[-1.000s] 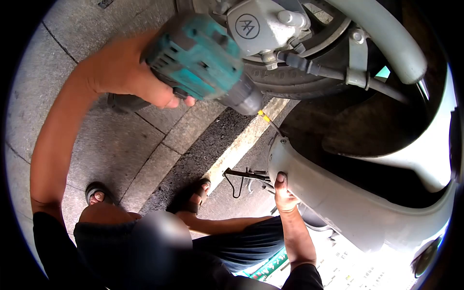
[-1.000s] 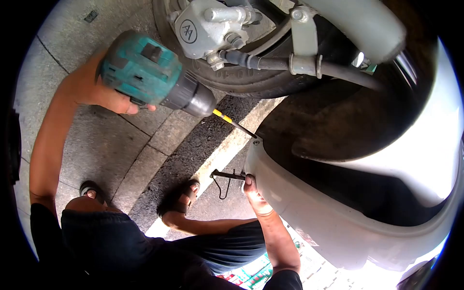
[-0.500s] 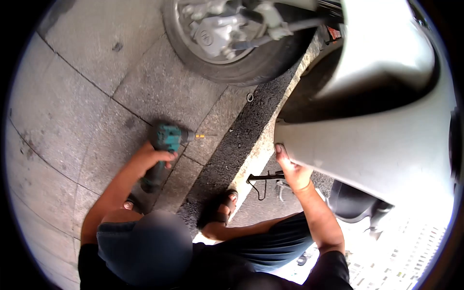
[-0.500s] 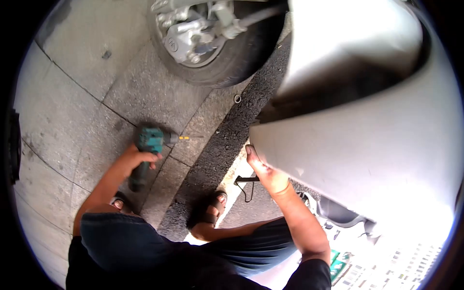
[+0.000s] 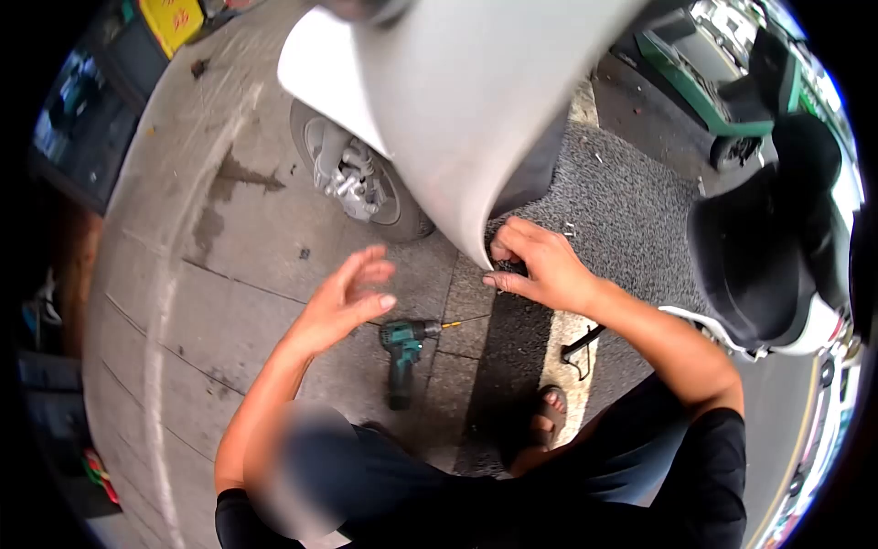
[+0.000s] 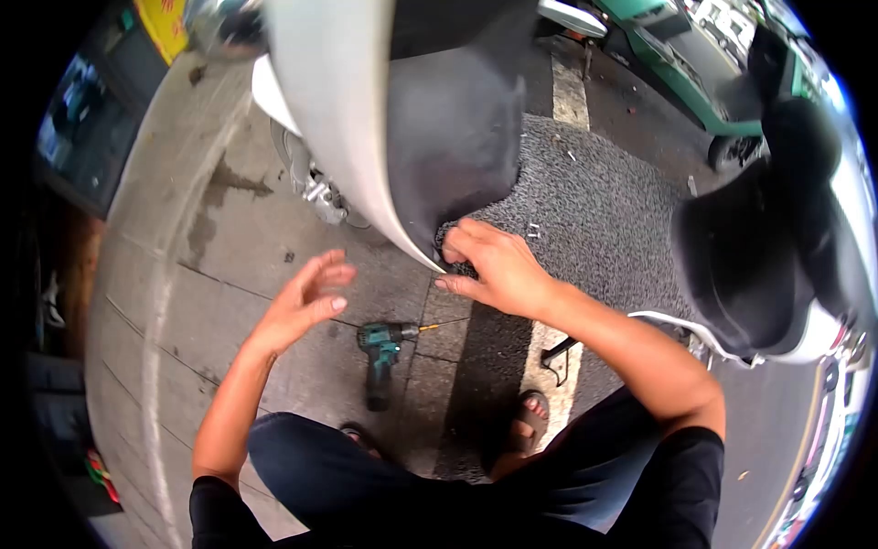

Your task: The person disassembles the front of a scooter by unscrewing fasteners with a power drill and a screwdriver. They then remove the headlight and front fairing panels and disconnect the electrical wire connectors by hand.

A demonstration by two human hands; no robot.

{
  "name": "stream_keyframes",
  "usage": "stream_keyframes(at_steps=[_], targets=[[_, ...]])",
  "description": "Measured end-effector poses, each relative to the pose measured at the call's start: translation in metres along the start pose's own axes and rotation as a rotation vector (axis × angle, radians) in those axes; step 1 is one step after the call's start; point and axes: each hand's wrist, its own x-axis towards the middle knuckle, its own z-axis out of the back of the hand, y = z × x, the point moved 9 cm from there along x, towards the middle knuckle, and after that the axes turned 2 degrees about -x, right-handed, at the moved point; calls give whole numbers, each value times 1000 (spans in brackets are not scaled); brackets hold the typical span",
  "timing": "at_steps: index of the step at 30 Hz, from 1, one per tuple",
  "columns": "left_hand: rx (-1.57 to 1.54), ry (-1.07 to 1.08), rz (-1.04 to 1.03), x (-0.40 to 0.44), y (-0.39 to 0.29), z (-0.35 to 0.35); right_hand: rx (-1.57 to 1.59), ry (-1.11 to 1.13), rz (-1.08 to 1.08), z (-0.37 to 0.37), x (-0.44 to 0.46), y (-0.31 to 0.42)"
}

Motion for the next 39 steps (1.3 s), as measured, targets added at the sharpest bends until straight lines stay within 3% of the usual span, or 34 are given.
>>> stream_keyframes(at_steps=[1, 3, 6, 11, 14, 25, 33, 37, 39], targets=[[51, 15, 6, 8, -27, -12, -5, -17, 72, 6, 1, 8], [137, -123, -256, 16, -89, -28, -70, -58, 195, 11, 3, 22], [117, -333, -290, 23, -91, -44, -107, -142, 185, 13, 1, 26], [179, -492, -402, 30, -106, -74, -67, -314, 123, 11, -7, 26], [-49, -555, -379, 39, -104, -78, -14, -309, 61, 7, -8, 23], [80, -491, -401, 40, -101, -71, 69, -406, 102, 9, -18, 23], [63, -487, -391, 40, -98, -63, 66, -305, 66, 4, -12, 24], [-86, -473, -477, 40, -110, -66, 188, -358, 69, 22, -9, 36], [10, -622, -605, 27, -128, -54, 219, -389, 64, 33, -6, 47]])
